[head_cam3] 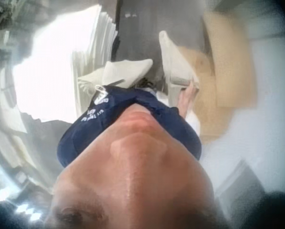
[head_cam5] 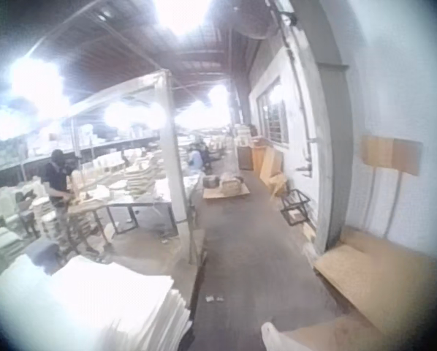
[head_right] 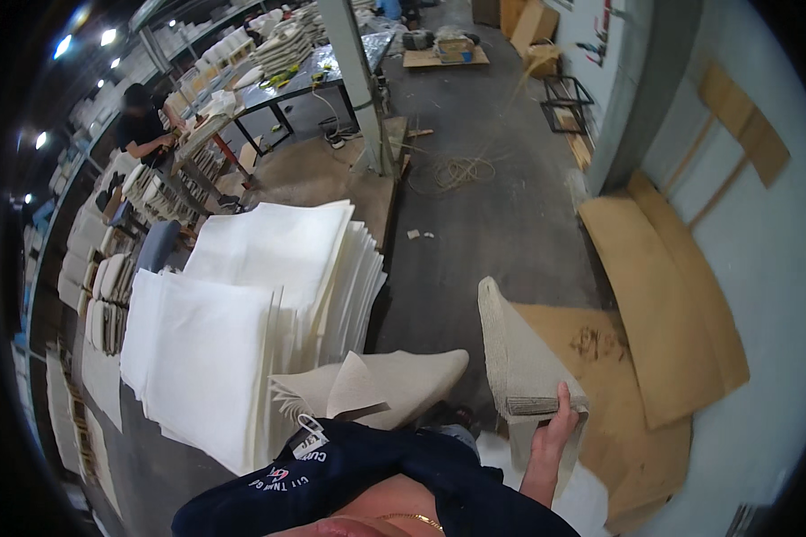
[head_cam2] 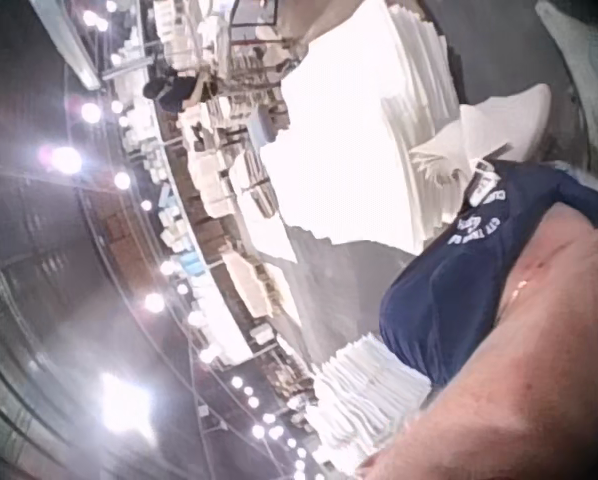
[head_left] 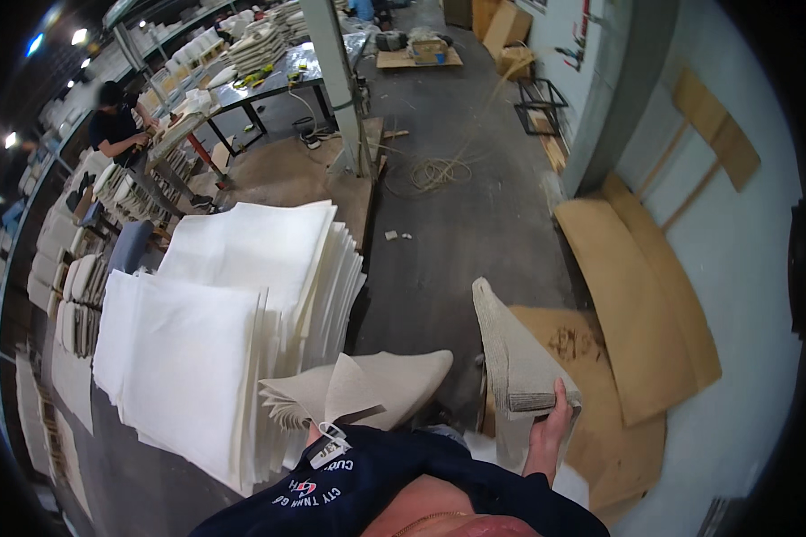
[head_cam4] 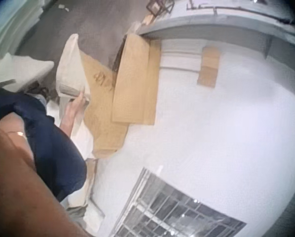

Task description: The person staples fabric onto a wooden chair base using a pneumatic staple gun. They repeatedly pull the fabric taut, staple the edges, and then flip the chair to work on the other side. The process is repeated for multiple chair bases.

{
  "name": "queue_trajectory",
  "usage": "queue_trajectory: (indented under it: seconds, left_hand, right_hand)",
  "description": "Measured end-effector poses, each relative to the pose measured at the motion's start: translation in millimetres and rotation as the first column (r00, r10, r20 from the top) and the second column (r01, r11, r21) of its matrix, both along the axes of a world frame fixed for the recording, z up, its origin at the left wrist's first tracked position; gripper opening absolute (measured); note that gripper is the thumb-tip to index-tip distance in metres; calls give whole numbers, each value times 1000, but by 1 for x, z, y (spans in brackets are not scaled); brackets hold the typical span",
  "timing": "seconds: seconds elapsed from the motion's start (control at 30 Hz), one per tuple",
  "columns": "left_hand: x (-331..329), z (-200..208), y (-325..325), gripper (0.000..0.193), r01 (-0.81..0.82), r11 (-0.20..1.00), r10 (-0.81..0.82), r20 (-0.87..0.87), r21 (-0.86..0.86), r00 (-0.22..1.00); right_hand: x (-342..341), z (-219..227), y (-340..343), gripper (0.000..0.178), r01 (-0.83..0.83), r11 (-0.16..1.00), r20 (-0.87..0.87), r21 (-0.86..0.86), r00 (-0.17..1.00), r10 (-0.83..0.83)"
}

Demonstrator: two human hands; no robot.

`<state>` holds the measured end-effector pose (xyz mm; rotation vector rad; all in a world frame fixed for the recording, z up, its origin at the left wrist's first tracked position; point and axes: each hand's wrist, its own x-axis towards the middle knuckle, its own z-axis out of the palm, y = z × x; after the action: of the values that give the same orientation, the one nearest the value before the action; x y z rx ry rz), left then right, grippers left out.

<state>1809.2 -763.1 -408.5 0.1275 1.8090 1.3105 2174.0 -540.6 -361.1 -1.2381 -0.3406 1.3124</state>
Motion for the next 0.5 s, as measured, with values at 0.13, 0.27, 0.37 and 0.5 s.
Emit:
queue_trajectory:
  seconds: [0.13, 0.27, 0.37, 0.5]
  left_hand:
    - [-16, 17, 116, 53, -91, 994, 92, -27, 55, 995]
    - [-67, 17, 254, 52, 15, 993, -13, -24, 115, 1000]
    - [-121, -29, 354, 49, 121, 989, -116, -65, 90, 991]
    - [-178, -7, 496, 51, 145, 982, -152, 51, 121, 987]
  right_hand:
    - [-20, -8, 103, 48, -95, 995, -19, 9, 995, 96]
    - [-49, -13, 203, 52, -3, 1000, -52, 30, 999, 4]
    - [-82, 1, 279, 55, 35, 998, -252, -48, 967, -46]
    - [-127, 5, 382, 59, 94, 991, -166, 98, 983, -76]
